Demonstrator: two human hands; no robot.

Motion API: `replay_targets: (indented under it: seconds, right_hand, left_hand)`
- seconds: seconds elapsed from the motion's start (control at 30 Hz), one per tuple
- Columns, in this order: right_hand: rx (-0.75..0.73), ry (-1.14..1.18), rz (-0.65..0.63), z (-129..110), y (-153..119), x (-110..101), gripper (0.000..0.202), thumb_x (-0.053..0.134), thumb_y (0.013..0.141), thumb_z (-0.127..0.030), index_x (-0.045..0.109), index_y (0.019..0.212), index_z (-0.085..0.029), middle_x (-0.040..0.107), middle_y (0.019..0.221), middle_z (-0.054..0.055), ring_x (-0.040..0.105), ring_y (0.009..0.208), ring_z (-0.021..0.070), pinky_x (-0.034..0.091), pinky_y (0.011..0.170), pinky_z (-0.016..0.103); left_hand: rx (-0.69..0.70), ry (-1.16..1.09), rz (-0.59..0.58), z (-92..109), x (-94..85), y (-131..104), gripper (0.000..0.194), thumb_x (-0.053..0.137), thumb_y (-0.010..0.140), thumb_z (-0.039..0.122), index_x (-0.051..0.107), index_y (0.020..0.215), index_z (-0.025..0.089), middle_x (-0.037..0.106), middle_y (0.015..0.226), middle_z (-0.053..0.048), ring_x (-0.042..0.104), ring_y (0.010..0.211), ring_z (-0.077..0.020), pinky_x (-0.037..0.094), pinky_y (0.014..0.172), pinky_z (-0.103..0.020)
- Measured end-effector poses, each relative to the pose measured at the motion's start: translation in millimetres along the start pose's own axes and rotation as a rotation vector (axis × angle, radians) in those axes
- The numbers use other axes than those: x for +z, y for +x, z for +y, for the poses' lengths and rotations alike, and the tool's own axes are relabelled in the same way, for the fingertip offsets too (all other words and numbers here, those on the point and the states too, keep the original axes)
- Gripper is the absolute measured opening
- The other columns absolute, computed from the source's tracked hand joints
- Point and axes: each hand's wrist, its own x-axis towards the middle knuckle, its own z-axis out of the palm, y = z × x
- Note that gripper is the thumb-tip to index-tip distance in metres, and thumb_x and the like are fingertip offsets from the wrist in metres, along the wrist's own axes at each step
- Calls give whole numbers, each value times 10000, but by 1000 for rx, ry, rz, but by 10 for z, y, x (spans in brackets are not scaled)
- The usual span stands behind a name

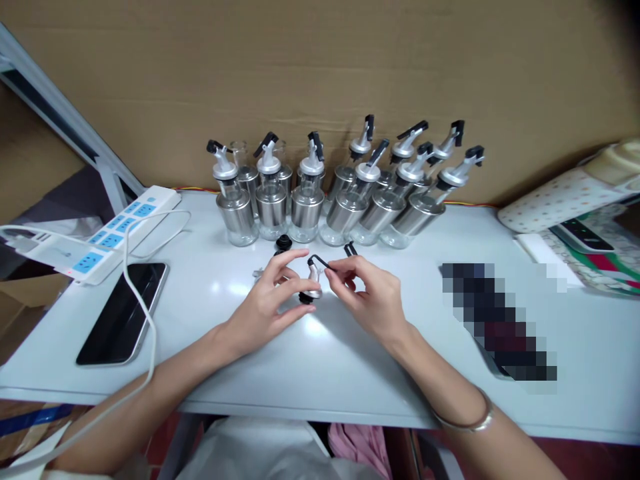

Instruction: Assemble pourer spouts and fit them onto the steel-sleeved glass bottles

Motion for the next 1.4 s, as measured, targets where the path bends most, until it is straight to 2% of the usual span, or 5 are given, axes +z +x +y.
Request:
replay_targets:
  seconds: [0.5, 1.0, 1.13, 1.3, 1.4]
  right_hand:
    - [-110, 0, -39, -26, 9, -6, 78, 556, 884, -160, 604, 841, -204, 617, 631, -11, 556, 525, 102, 462, 507, 217]
    - [-203, -21, -17, -16, 17, 3, 43, 545, 914, -154, 564, 884, -179, 639, 678, 3, 577, 547, 92, 469, 529, 191]
    - [-206, -8, -53, 0, 30, -19, 119, 509, 954, -290, 544, 900, -189, 641, 687, 11, 594, 571, 108, 482, 551, 210]
    - [-245, -95, -189, 35, 54, -30, 445, 499, 877, -602, 556, 962, -169, 677, 784, 76, 641, 679, 180, 505, 617, 284]
    - [-255, -165, -247, 38, 54, -25, 441, 476, 900, -579, 579, 928, -151, 673, 756, 87, 627, 667, 191, 487, 610, 295]
  left_hand:
    - [64, 136, -59, -21, 11, -20, 194, 524, 940, 230, 471, 1123, 194, 415, 1431, -225, 588, 1147, -242, 541, 910, -443]
    - [60, 64, -32, 0, -5, -17, 218, 523, 945, 268, 483, 1140, 177, 460, 1389, -208, 666, 942, -166, 559, 891, -371]
    - [69, 58, -16, -4, -21, -17, 226, 548, 933, 249, 504, 1138, 165, 490, 1344, -201, 671, 951, -176, 558, 892, -364]
    - [59, 80, 2, -13, -30, -27, 211, 552, 923, 179, 529, 1133, 168, 499, 1278, -179, 675, 881, -168, 575, 822, -359]
    - [65, 72, 7, -9, -24, -31, 200, 558, 922, 181, 536, 1119, 161, 483, 1275, -182, 673, 841, -153, 577, 803, -354]
